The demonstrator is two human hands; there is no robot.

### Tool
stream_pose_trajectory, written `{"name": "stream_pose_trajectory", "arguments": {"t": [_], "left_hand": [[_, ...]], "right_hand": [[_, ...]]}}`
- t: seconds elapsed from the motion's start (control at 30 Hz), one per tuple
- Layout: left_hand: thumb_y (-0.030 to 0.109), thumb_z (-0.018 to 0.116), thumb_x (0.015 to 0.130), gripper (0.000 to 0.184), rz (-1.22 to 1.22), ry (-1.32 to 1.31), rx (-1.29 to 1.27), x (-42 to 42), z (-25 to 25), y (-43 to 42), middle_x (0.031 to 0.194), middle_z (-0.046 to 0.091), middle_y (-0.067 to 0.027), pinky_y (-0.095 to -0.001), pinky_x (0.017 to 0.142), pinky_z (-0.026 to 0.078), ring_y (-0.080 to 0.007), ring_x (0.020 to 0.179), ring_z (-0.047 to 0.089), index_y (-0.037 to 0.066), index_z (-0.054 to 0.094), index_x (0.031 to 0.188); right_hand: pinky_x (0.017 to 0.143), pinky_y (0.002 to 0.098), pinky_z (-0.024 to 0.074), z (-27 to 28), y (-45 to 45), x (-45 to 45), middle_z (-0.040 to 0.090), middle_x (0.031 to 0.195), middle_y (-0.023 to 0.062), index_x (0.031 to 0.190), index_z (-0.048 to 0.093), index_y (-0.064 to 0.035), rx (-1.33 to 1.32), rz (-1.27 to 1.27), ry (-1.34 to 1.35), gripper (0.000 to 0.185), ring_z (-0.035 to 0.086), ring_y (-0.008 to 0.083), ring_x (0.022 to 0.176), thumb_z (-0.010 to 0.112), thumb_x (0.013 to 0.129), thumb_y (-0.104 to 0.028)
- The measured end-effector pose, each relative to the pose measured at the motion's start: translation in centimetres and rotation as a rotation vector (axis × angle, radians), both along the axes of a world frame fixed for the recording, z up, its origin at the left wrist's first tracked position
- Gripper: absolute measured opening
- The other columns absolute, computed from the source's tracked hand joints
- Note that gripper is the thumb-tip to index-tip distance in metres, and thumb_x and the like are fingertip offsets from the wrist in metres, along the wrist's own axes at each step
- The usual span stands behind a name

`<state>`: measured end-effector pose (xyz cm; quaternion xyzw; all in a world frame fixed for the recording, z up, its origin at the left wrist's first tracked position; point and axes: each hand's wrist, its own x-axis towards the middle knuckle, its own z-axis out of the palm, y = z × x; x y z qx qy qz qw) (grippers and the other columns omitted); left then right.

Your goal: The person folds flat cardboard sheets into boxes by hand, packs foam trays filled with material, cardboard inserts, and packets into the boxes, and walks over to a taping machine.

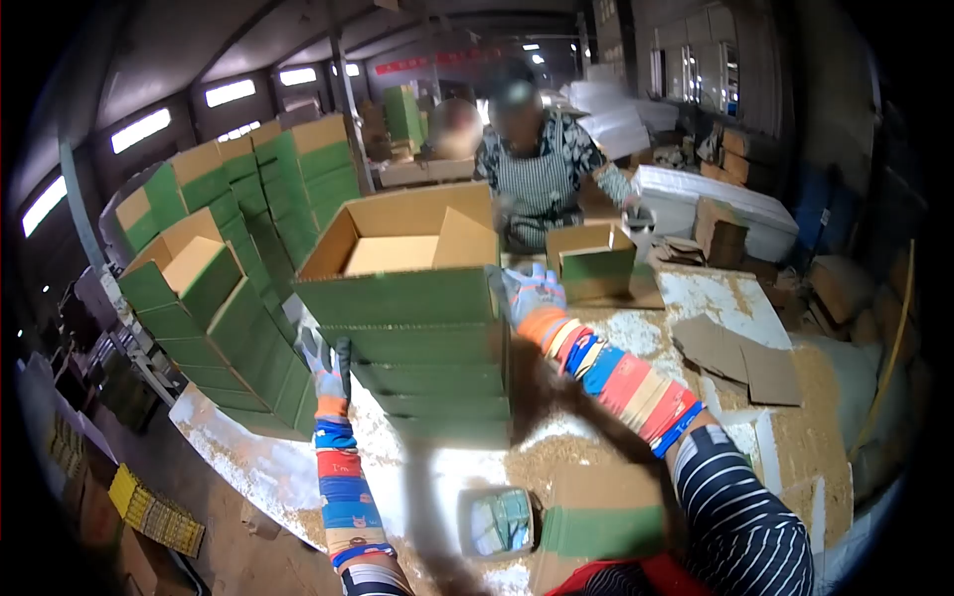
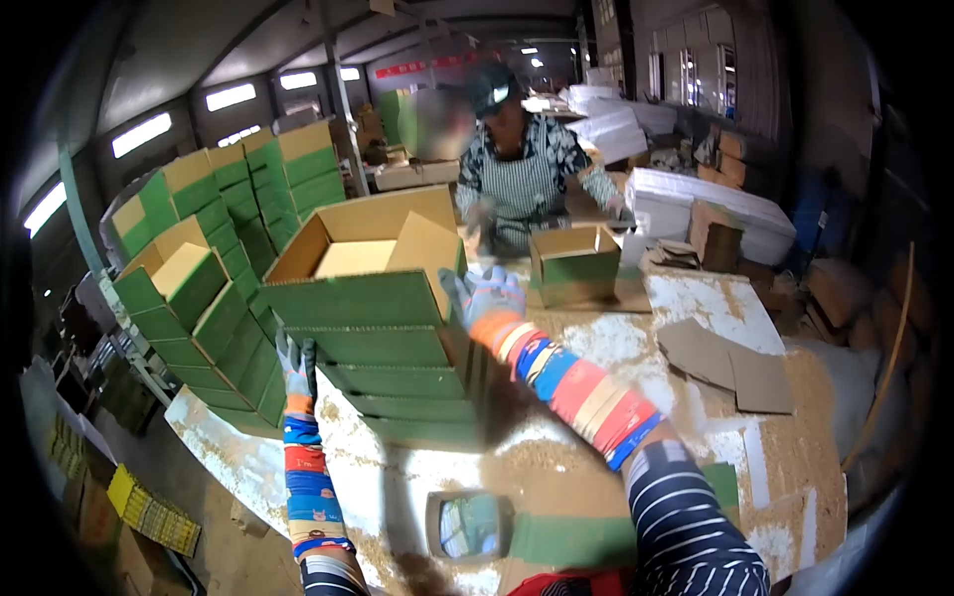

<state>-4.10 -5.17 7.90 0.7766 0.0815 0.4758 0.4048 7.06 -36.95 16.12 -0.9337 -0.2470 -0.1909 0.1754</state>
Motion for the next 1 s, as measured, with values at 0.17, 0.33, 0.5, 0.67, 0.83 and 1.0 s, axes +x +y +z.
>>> {"name": "stream_pose_trajectory", "arguments": {"t": [0.17, 0.33, 0.5, 0.67, 0.83, 1.0], "left_hand": [[0.009, 0.062, 0.079, 0.048, 0.228, -0.200, 0.200, -5.4, 2.7, -11.9, 0.126, 0.041, -0.0150, -0.0336, 0.098, 0.030, -0.0246, 0.116, 0.039, 0.000, 0.044, 0.121], [0.046, 0.068, 0.062, 0.087, -0.968, 0.503, 0.667, -15.2, -1.6, -32.4, 0.125, 0.039, -0.0248, -0.0462, 0.099, 0.028, -0.0409, 0.117, 0.036, 0.006, 0.033, 0.131], [0.049, 0.061, 0.063, 0.088, -1.106, 0.708, 1.021, -21.3, -9.6, -38.5, 0.131, 0.028, -0.0296, -0.0582, 0.100, 0.012, -0.0461, 0.125, 0.019, 0.014, 0.025, 0.135], [0.031, 0.060, 0.071, 0.072, -1.160, 0.714, 1.250, -23.7, -7.2, -39.0, 0.127, 0.032, -0.0286, -0.0587, 0.098, 0.019, -0.0484, 0.120, 0.026, 0.009, 0.030, 0.132], [0.026, 0.056, 0.079, 0.054, -1.419, 0.890, 0.744, -20.0, 6.9, -38.5, 0.123, 0.043, -0.0253, -0.0383, 0.098, 0.033, -0.0353, 0.116, 0.042, 0.002, 0.039, 0.126], [0.028, 0.044, 0.089, 0.046, -1.722, 1.211, 0.193, -12.1, 6.5, -33.0, 0.108, 0.053, -0.0072, -0.0276, 0.090, 0.036, -0.0155, 0.100, 0.047, -0.002, 0.044, 0.123]], "right_hand": [[0.094, 0.0395, 0.0352, -7.4, -11.7, -6.4, 0.051, 0.114, 0.0196, 0.114, 0.053, -0.0062, 0.277, 0.383, 0.263, 0.046, 0.046, 0.0349, 0.106, 0.043, 0.087, -0.042], [0.098, 0.0455, 0.0294, -15.8, -27.8, -19.4, 0.043, 0.123, 0.0232, 0.120, 0.048, -0.0061, -0.187, -0.159, 0.213, 0.073, 0.038, 0.0393, 0.115, 0.053, 0.071, -0.060], [0.097, 0.0516, 0.0273, -17.2, -33.9, -32.6, 0.037, 0.129, 0.0239, 0.130, 0.035, -0.0085, -0.427, 0.001, 0.319, 0.072, 0.033, 0.0404, 0.121, 0.053, 0.074, -0.051], [0.088, 0.0483, 0.0363, -19.4, -34.1, -36.8, 0.044, 0.124, 0.0182, 0.124, 0.041, -0.0175, -0.566, 0.141, 0.174, 0.042, 0.043, 0.0343, 0.114, 0.036, 0.082, -0.025], [0.066, 0.0320, 0.0434, -6.3, -36.3, -35.5, 0.056, 0.087, 0.0072, 0.097, 0.056, -0.0113, -0.299, 0.193, -0.048, 0.028, 0.055, 0.0211, 0.079, 0.051, 0.074, -0.025], [0.073, 0.0396, 0.0409, -0.6, -34.5, -28.6, 0.056, 0.091, 0.0081, 0.108, 0.052, -0.0107, -0.296, 0.171, 0.072, 0.041, 0.053, 0.0223, 0.085, 0.054, 0.074, -0.034]]}}
